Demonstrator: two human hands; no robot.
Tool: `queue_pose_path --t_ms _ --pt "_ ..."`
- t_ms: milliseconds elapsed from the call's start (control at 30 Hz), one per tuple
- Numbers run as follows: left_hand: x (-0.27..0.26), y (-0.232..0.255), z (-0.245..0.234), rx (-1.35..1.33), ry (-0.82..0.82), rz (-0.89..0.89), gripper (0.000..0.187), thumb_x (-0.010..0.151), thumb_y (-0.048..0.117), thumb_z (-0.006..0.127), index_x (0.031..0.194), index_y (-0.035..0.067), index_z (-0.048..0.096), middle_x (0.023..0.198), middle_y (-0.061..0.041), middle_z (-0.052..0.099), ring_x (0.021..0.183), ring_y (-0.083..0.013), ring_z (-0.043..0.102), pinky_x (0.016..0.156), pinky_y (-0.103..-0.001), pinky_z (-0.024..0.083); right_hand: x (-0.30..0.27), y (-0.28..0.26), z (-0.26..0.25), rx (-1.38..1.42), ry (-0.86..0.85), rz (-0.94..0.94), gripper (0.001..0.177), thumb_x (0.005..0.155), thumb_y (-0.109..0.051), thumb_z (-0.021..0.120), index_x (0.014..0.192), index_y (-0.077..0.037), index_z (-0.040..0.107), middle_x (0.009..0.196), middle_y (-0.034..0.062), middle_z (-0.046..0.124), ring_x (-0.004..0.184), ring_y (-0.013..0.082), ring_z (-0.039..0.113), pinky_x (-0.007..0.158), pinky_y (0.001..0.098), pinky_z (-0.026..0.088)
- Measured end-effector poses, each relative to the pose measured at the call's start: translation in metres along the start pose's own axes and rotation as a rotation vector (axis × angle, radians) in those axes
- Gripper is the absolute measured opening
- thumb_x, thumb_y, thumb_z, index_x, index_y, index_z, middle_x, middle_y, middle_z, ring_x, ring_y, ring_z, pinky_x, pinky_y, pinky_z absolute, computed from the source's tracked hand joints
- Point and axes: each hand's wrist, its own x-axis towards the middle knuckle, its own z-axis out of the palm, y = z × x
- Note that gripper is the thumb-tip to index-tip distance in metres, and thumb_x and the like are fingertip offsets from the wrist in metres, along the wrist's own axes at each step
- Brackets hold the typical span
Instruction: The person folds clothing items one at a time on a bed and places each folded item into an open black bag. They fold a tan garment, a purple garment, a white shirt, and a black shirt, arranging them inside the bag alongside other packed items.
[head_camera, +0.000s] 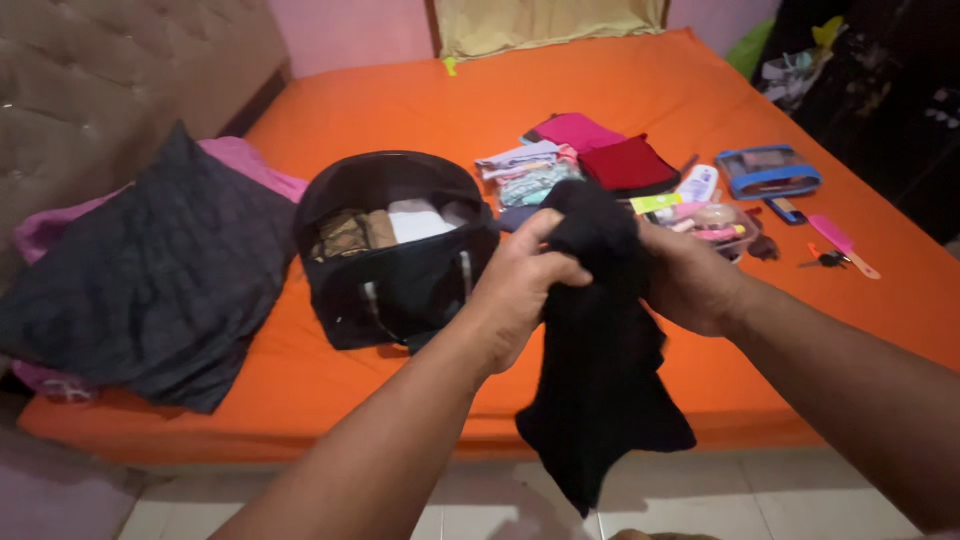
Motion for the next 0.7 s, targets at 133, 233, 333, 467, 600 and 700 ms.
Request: queue_pose_path --t_ms 133,233,333,467,600,700 --pt "-0.019 0.007 -0.04 -0.253 0.284 0.001 0.029 0.072 -0.003 0.053 0.098 0.008 0.062 0.089 -0.008 0.067 0.086 -0.0248 0.066 0.078 -0.036 0.057 0.017 0.008 0.038 0.001 -0.109 0.043 0.024 0.1 -0.035 0.063 0.112 -0.015 0.062 0.106 -0.0004 0.065 0.099 0.0166 0.062 0.086 0.0385 0.048" --pt "-0.036 0.024 -0.084 -0.134 0.513 0.108 0.034 0.071 0.005 0.052 0.099 0.01 0.07 0.092 -0.004 0.065 0.088 -0.0227 0.061 0.082 -0.036 0.053 0.031 0.014 0.074 -0.038 -0.04 0.1 0.018 0.097 -0.031 0.066 0.101 -0.015 0.058 0.101 0.0015 0.065 0.097 0.0202 0.065 0.087 0.0424 0.051" --pt "-0.056 0.051 -0.137 -0.401 0.547 -0.032 0.024 0.074 0.021 0.051 0.089 0.014 0.068 0.09 -0.007 0.072 0.084 -0.0269 0.067 0.082 -0.042 0.056 0.049 0.017 0.103 -0.053 0.139 0.199 0.016 0.095 -0.03 0.064 0.101 -0.016 0.06 0.101 0.0023 0.068 0.098 0.0203 0.067 0.092 0.0423 0.054" --pt "-0.07 0.08 -0.199 -0.273 0.661 -0.175 0.028 0.077 0.032 0.052 0.086 0.009 0.066 0.086 -0.009 0.071 0.079 -0.0285 0.066 0.077 -0.045 0.055 0.072 0.024 0.126 -0.036 0.254 0.291 0.016 0.097 -0.029 0.062 0.104 -0.015 0.061 0.1 0.001 0.068 0.099 0.0194 0.065 0.091 0.0407 0.053" --pt "-0.062 0.089 -0.254 -0.19 0.72 -0.148 0.027 0.081 0.031 0.052 0.087 0.009 0.066 0.087 -0.01 0.072 0.081 -0.0281 0.069 0.078 -0.044 0.057 0.108 0.028 0.122 -0.045 0.223 0.303 0.013 0.099 -0.027 0.062 0.102 -0.014 0.062 0.1 0.0014 0.067 0.099 0.0201 0.064 0.09 0.0403 0.053" --pt "-0.037 0.094 -0.296 -0.106 0.813 -0.194 0.029 0.087 0.036 0.053 0.091 0.011 0.067 0.093 -0.008 0.073 0.085 -0.0255 0.07 0.079 -0.043 0.057 0.157 0.03 0.106 -0.068 0.239 0.316 0.013 0.1 -0.026 0.059 0.103 -0.014 0.062 0.102 0.0019 0.067 0.1 0.0205 0.065 0.091 0.0409 0.053"
